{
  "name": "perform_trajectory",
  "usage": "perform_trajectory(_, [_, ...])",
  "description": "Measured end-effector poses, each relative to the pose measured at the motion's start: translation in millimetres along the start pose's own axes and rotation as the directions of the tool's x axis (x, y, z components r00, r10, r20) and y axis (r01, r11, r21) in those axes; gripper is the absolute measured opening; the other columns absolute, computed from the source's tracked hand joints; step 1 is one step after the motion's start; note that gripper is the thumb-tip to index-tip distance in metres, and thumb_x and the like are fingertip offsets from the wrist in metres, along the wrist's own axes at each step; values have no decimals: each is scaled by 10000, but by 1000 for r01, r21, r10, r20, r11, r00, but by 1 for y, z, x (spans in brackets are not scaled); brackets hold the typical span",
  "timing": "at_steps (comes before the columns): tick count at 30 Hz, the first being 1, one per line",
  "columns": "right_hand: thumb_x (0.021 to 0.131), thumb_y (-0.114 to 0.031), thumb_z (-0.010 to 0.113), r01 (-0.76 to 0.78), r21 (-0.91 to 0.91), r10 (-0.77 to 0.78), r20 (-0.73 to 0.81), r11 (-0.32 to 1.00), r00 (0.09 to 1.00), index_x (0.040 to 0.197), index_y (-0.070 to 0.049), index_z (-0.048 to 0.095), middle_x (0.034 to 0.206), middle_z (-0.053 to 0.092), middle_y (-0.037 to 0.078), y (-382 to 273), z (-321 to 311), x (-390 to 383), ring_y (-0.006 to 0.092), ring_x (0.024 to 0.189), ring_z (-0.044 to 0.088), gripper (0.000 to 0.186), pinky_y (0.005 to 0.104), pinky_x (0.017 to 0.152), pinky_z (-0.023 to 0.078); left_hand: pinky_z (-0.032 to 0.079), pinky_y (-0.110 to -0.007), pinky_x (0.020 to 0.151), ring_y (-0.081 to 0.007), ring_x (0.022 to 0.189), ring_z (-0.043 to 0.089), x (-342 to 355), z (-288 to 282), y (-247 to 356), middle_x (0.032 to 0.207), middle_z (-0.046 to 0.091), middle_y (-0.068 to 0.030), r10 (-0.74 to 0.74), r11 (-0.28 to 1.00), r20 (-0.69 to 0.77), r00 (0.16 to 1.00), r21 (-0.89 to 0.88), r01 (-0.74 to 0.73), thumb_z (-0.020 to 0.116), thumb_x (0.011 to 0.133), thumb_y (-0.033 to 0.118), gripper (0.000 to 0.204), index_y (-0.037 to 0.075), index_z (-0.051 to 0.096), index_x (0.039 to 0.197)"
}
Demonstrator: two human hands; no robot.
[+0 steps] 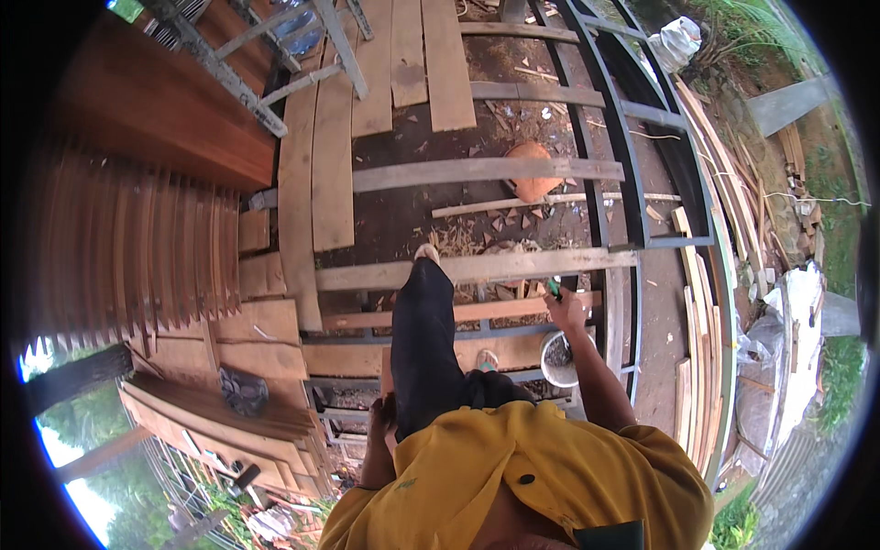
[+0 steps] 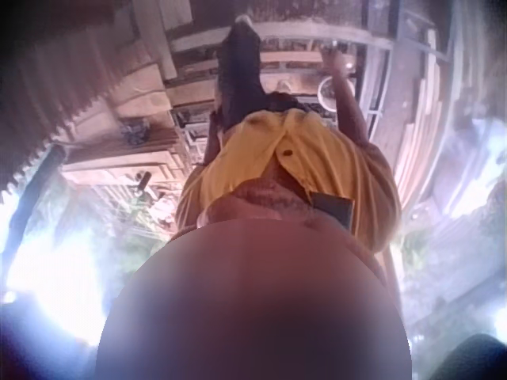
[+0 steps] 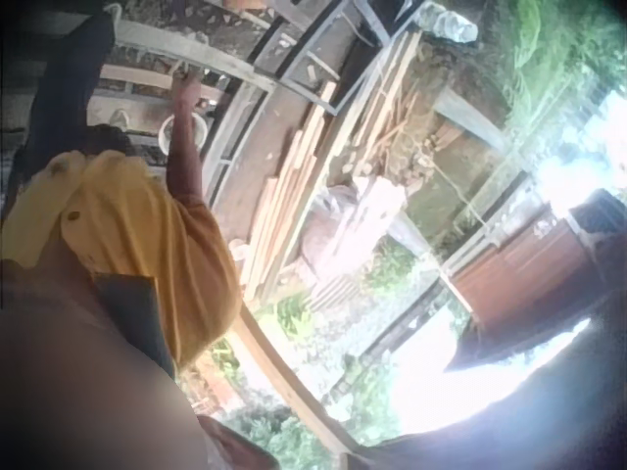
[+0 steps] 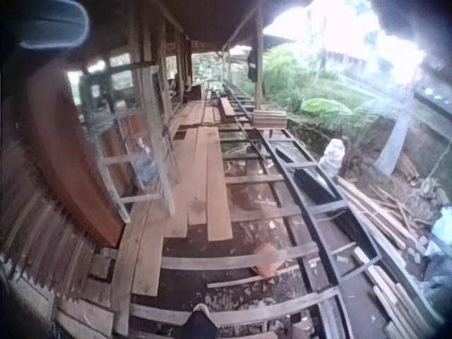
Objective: The person walks through a partially built wooden structure, picks up a small wooden plank, and uses a miter saw to cut it into smaller pieces. The person handles the wood and operates the saw multiple times, producing several cut pieces.
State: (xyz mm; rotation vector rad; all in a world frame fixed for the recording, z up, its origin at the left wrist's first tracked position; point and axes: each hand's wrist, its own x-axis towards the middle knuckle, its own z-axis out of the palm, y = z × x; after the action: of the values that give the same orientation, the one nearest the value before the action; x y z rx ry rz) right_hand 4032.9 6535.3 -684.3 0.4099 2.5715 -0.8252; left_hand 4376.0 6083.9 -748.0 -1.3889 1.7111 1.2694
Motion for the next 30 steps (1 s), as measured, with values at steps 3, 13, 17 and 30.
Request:
perform_trajectory(3, [906, -428, 620, 68, -98, -64, 40, 993, 997, 1090, -9, 684, 895, 708, 285, -45, -3, 26, 497, 885, 686, 462, 571, 795, 534, 557, -483, 796, -365, 984, 692, 32, -30, 78, 890, 695, -240, 387, 828, -133, 912, 485, -281, 477, 1047, 493, 562, -2, 683, 1213])
perform_trajectory(13, [911, -454, 634, -44, 41, 38, 145, 998, 989, 892, -45, 743, 755, 745, 131, -192, -136, 66, 298, 762, 738, 424, 423, 730, 557, 483, -464, 941, -414, 1108, 650, 25, -156, 525, 1122, 676, -306, 675, 727, -258, 692, 70, -683, 522, 982, 651, 744, -43, 661, 1209])
perform_trajectory(17, [926, -444, 622, -106, 151, 93, 96, 983, 991, 890, -29, 729, 780, 752, 127, -279, -192, 95, 277, 770, 735, 430, 410, 741, 548, 496, -455, 890, -431, 1038, 657, -42, -159, 711, 1097, 677, -288, 800, 600, -153, 581, 177, -780, 566, 993, 565, 645, -52, 654, 1162])
perform_trajectory(30, [866, -486, 699, -274, -65, 278, 77, 960, 957, 1033, -13, 739, 978, 731, 259, -238, -251, 302, 411, 980, 707, 504, 494, 862, 541, 520, -464, 875, -396, 1053, 667, 60, -96, 896, 1110, 692, -243, 704, 707, -139, 696, 221, -672, 477, 1051, 511, 597, -46, 648, 1177])
